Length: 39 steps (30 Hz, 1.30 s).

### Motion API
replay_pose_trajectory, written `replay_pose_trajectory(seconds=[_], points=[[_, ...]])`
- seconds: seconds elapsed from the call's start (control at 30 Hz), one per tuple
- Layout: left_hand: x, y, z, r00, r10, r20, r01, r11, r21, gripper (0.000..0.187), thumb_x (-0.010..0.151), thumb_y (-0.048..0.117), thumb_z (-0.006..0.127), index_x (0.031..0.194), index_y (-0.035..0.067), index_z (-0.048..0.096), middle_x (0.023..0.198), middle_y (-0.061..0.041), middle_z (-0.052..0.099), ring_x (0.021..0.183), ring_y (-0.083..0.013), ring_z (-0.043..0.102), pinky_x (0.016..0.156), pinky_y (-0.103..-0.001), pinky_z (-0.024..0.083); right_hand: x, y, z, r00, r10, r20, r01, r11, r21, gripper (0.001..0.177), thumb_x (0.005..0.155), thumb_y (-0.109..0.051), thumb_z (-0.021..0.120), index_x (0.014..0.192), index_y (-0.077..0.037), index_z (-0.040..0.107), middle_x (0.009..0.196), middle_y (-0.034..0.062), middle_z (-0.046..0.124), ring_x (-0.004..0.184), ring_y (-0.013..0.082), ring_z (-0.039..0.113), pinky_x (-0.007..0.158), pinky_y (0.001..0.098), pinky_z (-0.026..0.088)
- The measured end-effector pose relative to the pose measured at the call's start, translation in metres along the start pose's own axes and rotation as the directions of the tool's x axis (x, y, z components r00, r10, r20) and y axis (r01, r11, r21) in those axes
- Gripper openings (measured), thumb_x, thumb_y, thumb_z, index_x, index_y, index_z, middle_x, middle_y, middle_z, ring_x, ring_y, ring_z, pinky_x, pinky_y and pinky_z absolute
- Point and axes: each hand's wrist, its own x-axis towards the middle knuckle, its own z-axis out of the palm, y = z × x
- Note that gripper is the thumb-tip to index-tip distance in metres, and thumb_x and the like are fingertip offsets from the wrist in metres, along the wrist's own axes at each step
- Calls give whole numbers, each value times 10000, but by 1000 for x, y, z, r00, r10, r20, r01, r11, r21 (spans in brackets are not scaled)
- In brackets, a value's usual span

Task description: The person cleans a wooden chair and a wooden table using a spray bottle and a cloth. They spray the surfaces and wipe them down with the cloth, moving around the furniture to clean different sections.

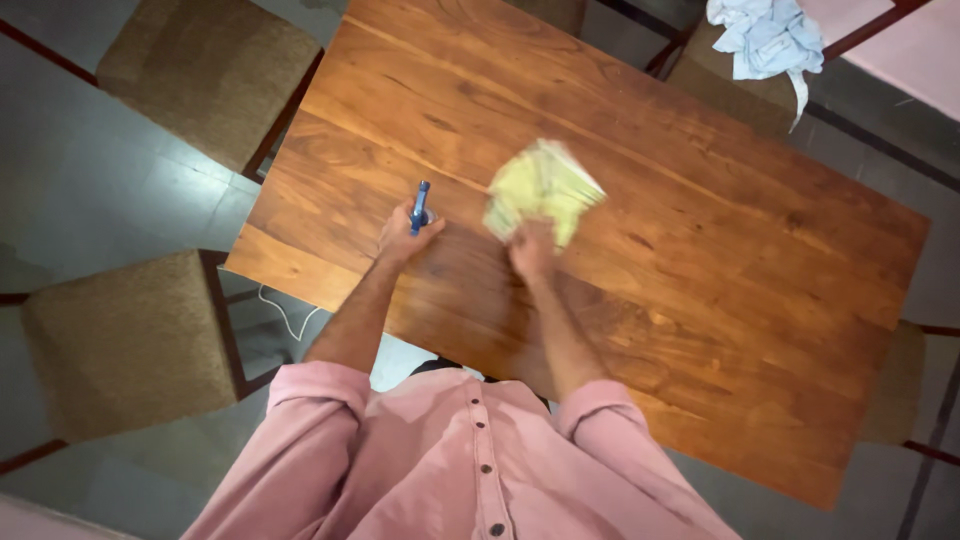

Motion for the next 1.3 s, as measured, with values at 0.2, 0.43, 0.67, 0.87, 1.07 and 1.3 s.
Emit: replay_pose_trajectory(seconds=[0.2, 0.43, 0.67, 0.87, 1.07, 1.3], points=[[5, 1, -3, 998, 61, 22, -62, 998, 31, 509, 722, 494, 870, 1009, 124, 669, 892, -73, 731, 877, -267, 720, 812, -413, 545, -47, -13, -7, 811, -572, -123, 577, 817, 0, 444, 984, -241, 555, 1409, -133, 629, 1420, 217, 599, 1303, 443, 519, 1123, 539, 362], [-6, 11, -4, 1000, 27, -8, -27, 1000, 2, 466, 733, 483, 845, 1001, 138, 683, 874, -60, 741, 868, -247, 730, 819, -398, 556, 9, 93, -53, 876, 342, -341, -362, 932, 7, 604, 990, -339, 577, 1544, -141, 440, 1618, 213, 361, 1417, 522, 301, 1096, 629, 330], [3, 19, -3, 1000, -14, -27, 16, 997, 69, 443, 726, 461, 851, 984, 140, 691, 905, -64, 749, 896, -258, 726, 819, -406, 554, 62, 16, -13, 981, 142, 135, -106, 963, -248, 535, 1072, -427, 443, 1545, -177, 435, 1687, 206, 270, 1547, 507, 177, 1270, 606, 121], [-8, 12, -6, 1000, 26, -16, -25, 1000, 16, 483, 734, 494, 852, 1016, 137, 694, 920, -79, 749, 901, -279, 732, 828, -414, 557, -18, -20, 0, 941, -325, 95, 327, 945, -10, 446, 1034, -384, 490, 1449, -228, 531, 1656, 89, 357, 1504, 432, 293, 1198, 553, 281], [-9, 24, -10, 1000, -9, 2, 9, 999, 48, 455, 756, 458, 838, 1039, 129, 702, 918, -77, 753, 904, -258, 722, 825, -404, 546, -40, 73, -45, 948, 0, -318, -72, 974, -213, 683, 1037, -413, 593, 1565, -24, 401, 1502, 278, 472, 1404, 466, 432, 1170, 586, 358], [12, 8, 7, 999, -2, 46, 3, 1000, -19, 401, 780, 409, 872, 974, 83, 742, 848, -50, 750, 802, -189, 718, 774, -358, 575, 6, 91, -70, 784, 604, -144, -615, 787, -51, 874, 887, -551, 643, 1621, -229, 294, 1548, 245, 355, 1411, 492, 306, 1036, 695, 380]])
